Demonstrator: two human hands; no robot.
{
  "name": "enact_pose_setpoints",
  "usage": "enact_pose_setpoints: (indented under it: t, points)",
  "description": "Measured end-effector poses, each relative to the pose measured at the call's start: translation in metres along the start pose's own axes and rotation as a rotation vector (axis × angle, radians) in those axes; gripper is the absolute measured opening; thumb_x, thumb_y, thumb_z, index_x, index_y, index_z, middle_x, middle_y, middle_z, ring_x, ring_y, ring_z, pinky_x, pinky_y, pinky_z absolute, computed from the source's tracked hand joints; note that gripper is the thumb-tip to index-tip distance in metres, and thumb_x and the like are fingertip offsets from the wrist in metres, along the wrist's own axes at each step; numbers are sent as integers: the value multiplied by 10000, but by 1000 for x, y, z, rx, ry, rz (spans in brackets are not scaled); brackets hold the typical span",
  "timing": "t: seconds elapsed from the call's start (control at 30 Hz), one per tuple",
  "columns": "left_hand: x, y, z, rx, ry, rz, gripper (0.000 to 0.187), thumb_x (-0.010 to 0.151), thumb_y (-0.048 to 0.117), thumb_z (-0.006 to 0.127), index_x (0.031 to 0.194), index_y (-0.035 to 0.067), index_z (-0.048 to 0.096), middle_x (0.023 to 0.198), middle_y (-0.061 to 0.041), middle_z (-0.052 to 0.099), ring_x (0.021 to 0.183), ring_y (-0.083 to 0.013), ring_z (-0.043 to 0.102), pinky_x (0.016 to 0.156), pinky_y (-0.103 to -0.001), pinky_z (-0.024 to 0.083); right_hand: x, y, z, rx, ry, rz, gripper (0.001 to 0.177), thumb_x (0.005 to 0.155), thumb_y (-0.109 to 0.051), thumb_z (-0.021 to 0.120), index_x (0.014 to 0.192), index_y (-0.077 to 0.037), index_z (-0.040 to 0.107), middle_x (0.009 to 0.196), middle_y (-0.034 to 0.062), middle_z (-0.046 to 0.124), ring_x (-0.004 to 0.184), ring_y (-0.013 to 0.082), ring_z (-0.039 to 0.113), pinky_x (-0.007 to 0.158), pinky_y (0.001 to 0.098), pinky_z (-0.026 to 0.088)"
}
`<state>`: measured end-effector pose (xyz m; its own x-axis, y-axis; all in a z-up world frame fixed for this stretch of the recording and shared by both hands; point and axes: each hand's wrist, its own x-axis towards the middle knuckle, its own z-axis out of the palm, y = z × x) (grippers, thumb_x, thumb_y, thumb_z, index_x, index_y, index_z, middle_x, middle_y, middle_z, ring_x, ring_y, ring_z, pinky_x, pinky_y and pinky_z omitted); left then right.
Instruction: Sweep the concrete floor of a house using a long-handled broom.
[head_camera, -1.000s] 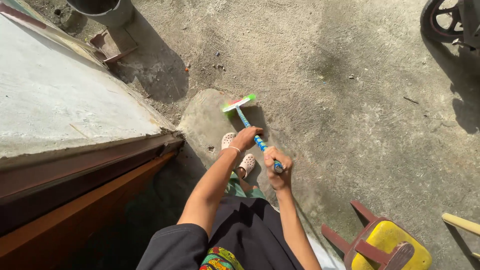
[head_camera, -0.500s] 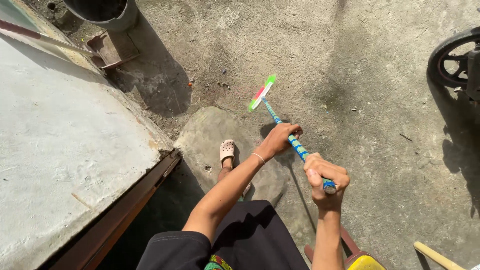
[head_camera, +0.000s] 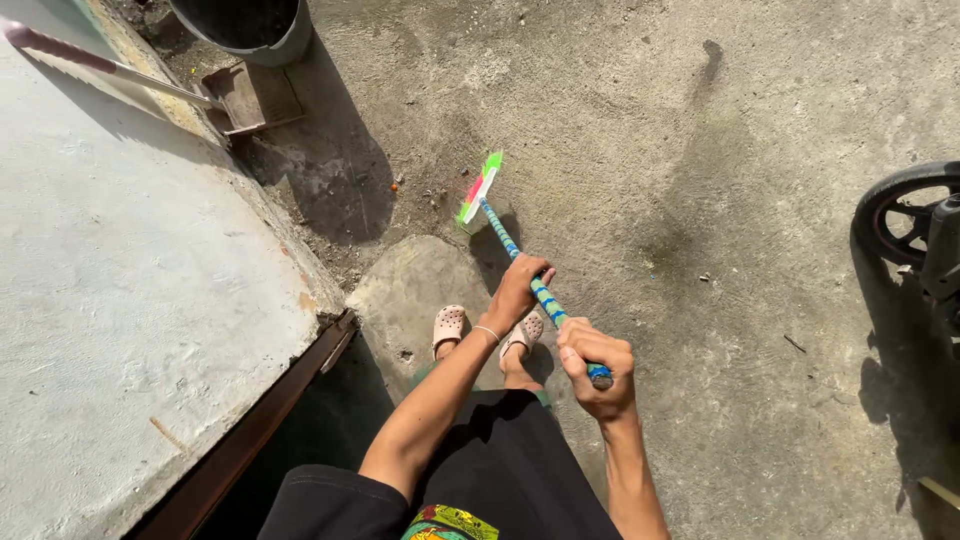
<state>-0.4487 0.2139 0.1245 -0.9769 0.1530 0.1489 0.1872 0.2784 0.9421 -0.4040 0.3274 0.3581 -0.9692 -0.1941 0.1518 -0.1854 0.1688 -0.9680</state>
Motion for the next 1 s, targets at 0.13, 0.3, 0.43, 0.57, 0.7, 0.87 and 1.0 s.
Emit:
enact_pose_setpoints:
  t: [0.13, 0.3, 0.43, 0.57, 0.7, 0.87, 1.0]
  points:
    - [38, 20, 29, -46, -102, 69, 138, 957, 179, 702, 940, 46, 669, 836, -140, 671, 822, -364, 620, 756, -456, 488, 35, -18, -36, 2, 2, -38, 231, 886, -3, 582, 675, 19, 489, 652, 78, 530, 655, 195, 568, 837, 386, 530]
    - [58, -91, 31, 106, -39, 8, 188, 945, 235, 698, 970, 49, 677, 909, -173, 682, 876, -396, 659, 764, -462, 518, 91, 80, -14, -16, -301, -39, 234, 870, -14, 628, 692, 20, 481, 662, 97, 486, 619, 228, 493, 649, 364, 432]
    - [74, -101, -6, 177, 201, 8, 214, 917, 228, 704, 984, 26, 679, 896, -184, 685, 850, -405, 653, 737, -466, 511, 142, 118, -25, 59, -410, -113, 222, 878, -14, 628, 698, 11, 501, 657, 95, 467, 639, 234, 487, 633, 358, 424]
    - [137, -58, -19, 309, 201, -304, 184, 937, 198, 718, 884, 23, 701, 778, -183, 661, 764, -378, 648, 686, -455, 499, 211, 120, -74, 188, -577, -174, 232, 922, -18, 617, 717, 9, 512, 672, 88, 508, 661, 233, 528, 638, 351, 442]
    - [223, -12, -15, 301, 399, -233, 177, 937, 206, 708, 897, 34, 696, 785, -156, 679, 731, -334, 681, 647, -419, 523, 291, 92, -125, 386, -526, -137, 272, 970, -44, 617, 725, 4, 510, 694, 85, 546, 663, 223, 566, 672, 355, 489]
    - [338, -54, -9, 266, 351, -390, 219, 883, 251, 721, 795, 53, 687, 654, -156, 672, 609, -336, 690, 573, -426, 518, 432, 110, -167, 521, -537, -219, 207, 919, -57, 680, 780, 0, 539, 756, 80, 583, 724, 207, 584, 738, 362, 502]
    - [457, -91, -11, 197, 97, -338, 179, 899, 198, 669, 808, 45, 660, 697, -212, 645, 638, -420, 630, 567, -461, 492, 526, 158, -209, 528, -546, -90, 156, 940, -42, 644, 828, -3, 542, 816, 69, 572, 811, 208, 582, 786, 365, 507]
